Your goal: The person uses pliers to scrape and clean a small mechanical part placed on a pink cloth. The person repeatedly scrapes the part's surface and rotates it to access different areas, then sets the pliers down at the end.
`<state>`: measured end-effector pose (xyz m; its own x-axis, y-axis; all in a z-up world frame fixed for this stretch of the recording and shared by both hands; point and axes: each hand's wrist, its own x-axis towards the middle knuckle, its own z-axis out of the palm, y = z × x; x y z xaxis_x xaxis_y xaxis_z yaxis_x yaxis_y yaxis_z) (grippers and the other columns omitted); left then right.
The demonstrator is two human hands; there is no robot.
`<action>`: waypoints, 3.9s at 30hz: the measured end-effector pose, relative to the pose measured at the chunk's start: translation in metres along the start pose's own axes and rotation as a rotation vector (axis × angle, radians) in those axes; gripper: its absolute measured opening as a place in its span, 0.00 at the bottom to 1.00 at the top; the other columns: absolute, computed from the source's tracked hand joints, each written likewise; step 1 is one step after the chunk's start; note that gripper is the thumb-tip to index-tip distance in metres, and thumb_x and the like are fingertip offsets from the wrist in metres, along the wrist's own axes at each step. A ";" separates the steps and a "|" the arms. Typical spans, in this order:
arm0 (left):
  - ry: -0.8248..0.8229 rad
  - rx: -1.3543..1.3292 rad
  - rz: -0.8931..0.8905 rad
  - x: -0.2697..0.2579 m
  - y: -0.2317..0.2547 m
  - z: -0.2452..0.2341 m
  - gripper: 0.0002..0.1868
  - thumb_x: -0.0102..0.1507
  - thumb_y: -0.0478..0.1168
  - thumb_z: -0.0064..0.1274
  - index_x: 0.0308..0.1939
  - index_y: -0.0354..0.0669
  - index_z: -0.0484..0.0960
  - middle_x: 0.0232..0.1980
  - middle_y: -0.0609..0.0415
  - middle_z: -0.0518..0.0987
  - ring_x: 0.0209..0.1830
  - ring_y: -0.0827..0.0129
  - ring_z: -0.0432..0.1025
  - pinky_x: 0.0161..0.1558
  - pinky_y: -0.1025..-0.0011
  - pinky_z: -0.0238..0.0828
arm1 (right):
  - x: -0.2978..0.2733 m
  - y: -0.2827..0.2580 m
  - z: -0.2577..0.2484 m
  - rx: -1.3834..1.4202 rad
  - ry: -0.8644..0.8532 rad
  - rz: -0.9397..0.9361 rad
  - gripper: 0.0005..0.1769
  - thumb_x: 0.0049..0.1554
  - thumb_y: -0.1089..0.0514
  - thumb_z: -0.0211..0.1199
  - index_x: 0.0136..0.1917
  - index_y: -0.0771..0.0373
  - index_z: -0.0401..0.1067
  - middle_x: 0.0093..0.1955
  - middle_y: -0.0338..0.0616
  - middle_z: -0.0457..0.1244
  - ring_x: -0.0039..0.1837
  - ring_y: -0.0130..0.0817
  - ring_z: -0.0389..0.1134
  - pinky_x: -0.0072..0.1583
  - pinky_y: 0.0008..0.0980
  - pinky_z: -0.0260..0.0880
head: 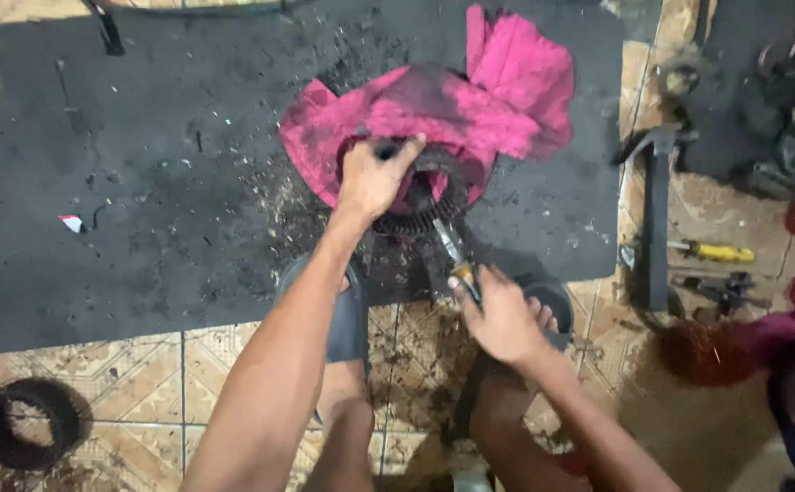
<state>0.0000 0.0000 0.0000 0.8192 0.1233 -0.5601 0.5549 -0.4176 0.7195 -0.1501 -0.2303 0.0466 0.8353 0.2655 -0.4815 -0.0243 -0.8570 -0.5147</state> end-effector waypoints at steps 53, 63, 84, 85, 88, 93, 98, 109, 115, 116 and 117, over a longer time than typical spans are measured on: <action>0.045 0.051 0.293 -0.051 0.021 -0.001 0.31 0.67 0.66 0.46 0.22 0.52 0.59 0.21 0.65 0.57 0.23 0.75 0.47 0.27 0.69 0.45 | -0.104 -0.076 -0.160 2.121 0.031 -0.358 0.26 0.49 0.79 0.63 0.44 0.54 0.54 0.41 0.33 0.50 0.40 0.25 0.51 0.41 0.21 0.58; 0.049 0.053 0.292 -0.053 0.022 -0.002 0.31 0.68 0.66 0.46 0.22 0.52 0.56 0.22 0.65 0.55 0.24 0.75 0.47 0.28 0.70 0.44 | -0.107 -0.070 -0.157 2.085 0.067 -0.273 0.29 0.47 0.79 0.63 0.42 0.51 0.51 0.40 0.32 0.47 0.40 0.23 0.51 0.39 0.20 0.55; 0.088 0.001 0.244 -0.041 -0.005 -0.002 0.30 0.66 0.64 0.50 0.28 0.39 0.79 0.27 0.35 0.75 0.30 0.50 0.71 0.39 0.59 0.69 | -0.021 0.023 -0.037 -0.009 0.087 0.127 0.35 0.55 0.44 0.67 0.63 0.76 0.68 0.60 0.67 0.62 0.62 0.66 0.68 0.51 0.64 0.75; 0.088 0.004 0.241 -0.040 -0.008 -0.001 0.30 0.66 0.64 0.50 0.28 0.39 0.79 0.27 0.35 0.75 0.30 0.50 0.71 0.39 0.59 0.69 | -0.021 0.023 -0.028 -0.006 0.084 0.128 0.35 0.55 0.44 0.67 0.63 0.76 0.68 0.60 0.67 0.62 0.62 0.66 0.68 0.51 0.64 0.75; 0.096 -0.023 0.267 -0.046 -0.003 -0.001 0.31 0.66 0.64 0.50 0.29 0.37 0.80 0.27 0.35 0.75 0.29 0.47 0.70 0.39 0.57 0.68 | -0.015 0.027 -0.012 -0.309 0.029 0.165 0.49 0.48 0.37 0.73 0.71 0.68 0.61 0.70 0.67 0.57 0.71 0.64 0.59 0.66 0.56 0.64; 0.140 -0.130 0.271 -0.077 0.012 -0.009 0.24 0.65 0.58 0.56 0.24 0.43 0.78 0.22 0.46 0.76 0.29 0.72 0.67 0.34 0.67 0.66 | -0.001 -0.003 -0.049 0.122 -0.186 0.201 0.17 0.51 0.65 0.66 0.53 0.72 0.71 0.44 0.59 0.69 0.50 0.57 0.73 0.52 0.50 0.74; 0.217 -0.673 0.070 -0.119 0.014 -0.040 0.20 0.61 0.54 0.60 0.22 0.47 0.75 0.20 0.57 0.71 0.20 0.71 0.62 0.21 0.69 0.59 | -0.006 0.007 -0.080 0.382 0.039 0.163 0.11 0.46 0.65 0.69 0.42 0.73 0.76 0.34 0.62 0.69 0.40 0.56 0.73 0.43 0.49 0.70; 0.193 -1.384 -0.084 -0.188 -0.005 -0.059 0.20 0.60 0.55 0.54 0.24 0.42 0.77 0.19 0.46 0.73 0.16 0.60 0.68 0.27 0.67 0.67 | 0.074 0.009 -0.143 0.716 0.449 -0.077 0.14 0.57 0.60 0.74 0.54 0.64 0.75 0.40 0.40 0.63 0.42 0.27 0.61 0.44 0.30 0.63; 0.124 -1.320 -0.019 -0.194 -0.048 -0.034 0.24 0.57 0.47 0.51 0.49 0.32 0.81 0.39 0.38 0.77 0.40 0.55 0.73 0.45 0.59 0.73 | 0.166 0.047 -0.077 -0.222 0.469 -0.302 0.12 0.50 0.61 0.72 0.45 0.64 0.71 0.39 0.53 0.67 0.46 0.54 0.72 0.50 0.47 0.73; 0.121 -1.320 -0.039 -0.192 -0.048 -0.032 0.24 0.57 0.48 0.51 0.50 0.33 0.79 0.40 0.37 0.76 0.40 0.53 0.72 0.46 0.56 0.72 | 0.165 0.055 -0.068 -0.267 0.431 -0.288 0.12 0.49 0.60 0.71 0.44 0.63 0.71 0.39 0.49 0.66 0.44 0.52 0.72 0.49 0.46 0.74; 0.122 -1.322 -0.060 -0.190 -0.049 -0.031 0.25 0.57 0.49 0.51 0.50 0.33 0.78 0.40 0.37 0.75 0.41 0.51 0.71 0.47 0.53 0.71 | 0.165 0.062 -0.058 -0.312 0.391 -0.278 0.12 0.48 0.59 0.70 0.44 0.61 0.70 0.38 0.46 0.65 0.42 0.50 0.71 0.47 0.45 0.74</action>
<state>-0.1783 0.0249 0.0838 0.7578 0.2194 -0.6146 0.2559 0.7665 0.5891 0.0179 -0.2653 -0.0235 0.9296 0.3674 -0.0294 0.3391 -0.8838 -0.3223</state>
